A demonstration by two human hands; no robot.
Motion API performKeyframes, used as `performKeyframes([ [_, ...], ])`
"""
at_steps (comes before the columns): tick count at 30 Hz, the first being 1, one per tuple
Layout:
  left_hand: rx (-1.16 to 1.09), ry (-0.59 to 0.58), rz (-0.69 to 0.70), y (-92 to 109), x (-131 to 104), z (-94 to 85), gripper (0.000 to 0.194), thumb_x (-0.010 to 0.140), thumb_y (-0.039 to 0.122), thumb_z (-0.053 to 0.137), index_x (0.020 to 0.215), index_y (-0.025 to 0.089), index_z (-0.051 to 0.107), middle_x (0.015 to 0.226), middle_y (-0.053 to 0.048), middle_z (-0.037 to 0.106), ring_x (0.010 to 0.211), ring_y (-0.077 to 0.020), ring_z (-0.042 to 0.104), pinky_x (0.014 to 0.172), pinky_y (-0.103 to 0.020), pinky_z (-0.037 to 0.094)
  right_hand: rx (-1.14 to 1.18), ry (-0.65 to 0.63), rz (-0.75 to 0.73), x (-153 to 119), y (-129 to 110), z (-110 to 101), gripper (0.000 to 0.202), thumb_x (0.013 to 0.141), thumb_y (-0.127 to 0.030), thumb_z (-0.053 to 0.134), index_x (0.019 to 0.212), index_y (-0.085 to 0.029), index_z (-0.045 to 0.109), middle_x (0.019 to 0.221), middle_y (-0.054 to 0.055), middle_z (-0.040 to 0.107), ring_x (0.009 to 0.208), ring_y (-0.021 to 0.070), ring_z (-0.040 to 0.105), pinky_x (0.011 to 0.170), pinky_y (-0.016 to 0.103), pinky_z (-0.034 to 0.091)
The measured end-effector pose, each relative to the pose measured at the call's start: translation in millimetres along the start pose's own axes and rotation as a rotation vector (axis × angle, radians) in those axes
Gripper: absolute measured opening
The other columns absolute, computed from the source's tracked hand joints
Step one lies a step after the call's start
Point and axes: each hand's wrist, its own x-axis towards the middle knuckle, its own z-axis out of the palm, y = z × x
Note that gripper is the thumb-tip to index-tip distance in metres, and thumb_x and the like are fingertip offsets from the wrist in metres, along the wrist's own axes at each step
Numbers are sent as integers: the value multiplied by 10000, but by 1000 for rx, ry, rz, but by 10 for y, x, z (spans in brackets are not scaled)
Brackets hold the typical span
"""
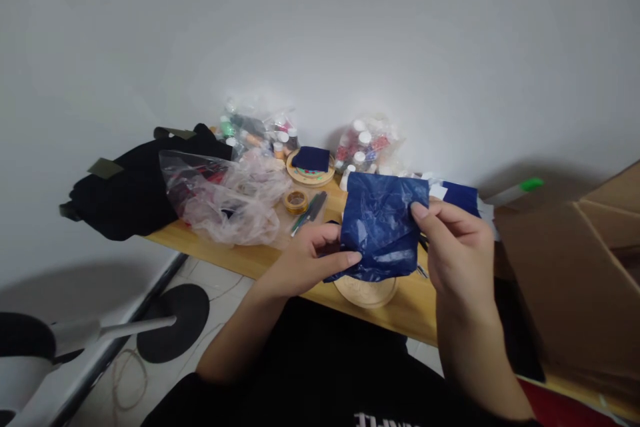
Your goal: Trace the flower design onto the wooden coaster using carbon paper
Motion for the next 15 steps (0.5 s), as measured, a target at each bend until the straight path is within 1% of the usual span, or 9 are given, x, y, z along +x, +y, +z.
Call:
performKeyframes([
  [2, 42, -7, -10, -25, 18, -11, 325, 765, 492, 695, 837, 175, 669, 791, -30, 648, 850, -192, 627, 768, -317, 520, -9, -12, 6, 34, 3, -19, 256, 784, -403, 744, 623, -228, 651, 676, -9, 631, 673, 112, 560, 644, 252, 471],
  [3, 68, -6, -16, -46, 29, -19, 333, 769, 501, 682, 835, 175, 662, 782, -30, 645, 863, -196, 629, 777, -317, 520, -31, -44, 21, 60, 5, -41, 286, 777, -416, 746, 603, -217, 637, 654, -10, 615, 656, 108, 545, 630, 247, 460],
  [5, 115, -5, -34, -104, 45, -42, 351, 775, 520, 660, 835, 175, 654, 772, -29, 647, 841, -190, 632, 764, -309, 519, -112, -167, 84, 124, 16, -119, 359, 760, -460, 743, 563, -196, 600, 604, -10, 575, 601, 100, 502, 579, 243, 427],
  [7, 148, -11, -62, -186, 40, -86, 374, 785, 539, 635, 868, 175, 659, 785, -32, 664, 785, -173, 632, 730, -298, 515, -227, -327, 183, 193, 48, -233, 417, 750, -524, 723, 555, -182, 584, 577, -9, 551, 559, 93, 462, 535, 243, 390],
  [9, 177, -16, -100, -297, 1, -154, 395, 803, 547, 603, 934, 181, 671, 829, -39, 689, 793, -177, 644, 733, -302, 514, -372, -397, 272, 258, 112, -354, 478, 732, -578, 712, 531, -176, 549, 536, -20, 499, 530, 81, 414, 500, 239, 337],
  [10, 198, -9, -121, -364, -31, -197, 386, 807, 539, 598, 933, 182, 674, 826, -38, 692, 796, -182, 647, 734, -303, 512, -431, -403, 307, 291, 158, -404, 503, 711, -595, 721, 513, -175, 528, 518, -28, 473, 518, 75, 392, 488, 239, 313],
  [12, 250, 37, -156, -513, -112, -295, 347, 803, 513, 607, 903, 189, 680, 827, -34, 691, 802, -186, 635, 737, -302, 491, -474, -359, 340, 372, 271, -459, 523, 665, -604, 755, 496, -172, 513, 491, -39, 440, 505, 68, 358, 473, 235, 279],
  [14, 296, 100, -177, -662, -198, -399, 316, 808, 497, 598, 876, 200, 680, 869, -29, 691, 845, -189, 621, 777, -304, 471, -470, -330, 350, 493, 407, -428, 511, 681, -582, 759, 509, -166, 516, 504, -40, 442, 517, 68, 369, 478, 230, 303],
  [15, 313, 128, -189, -727, -237, -448, 319, 814, 506, 581, 852, 203, 673, 846, -21, 682, 824, -185, 612, 768, -303, 464, -455, -318, 360, 574, 479, -375, 489, 705, -552, 759, 527, -163, 522, 531, -36, 462, 538, 74, 400, 496, 228, 346],
])
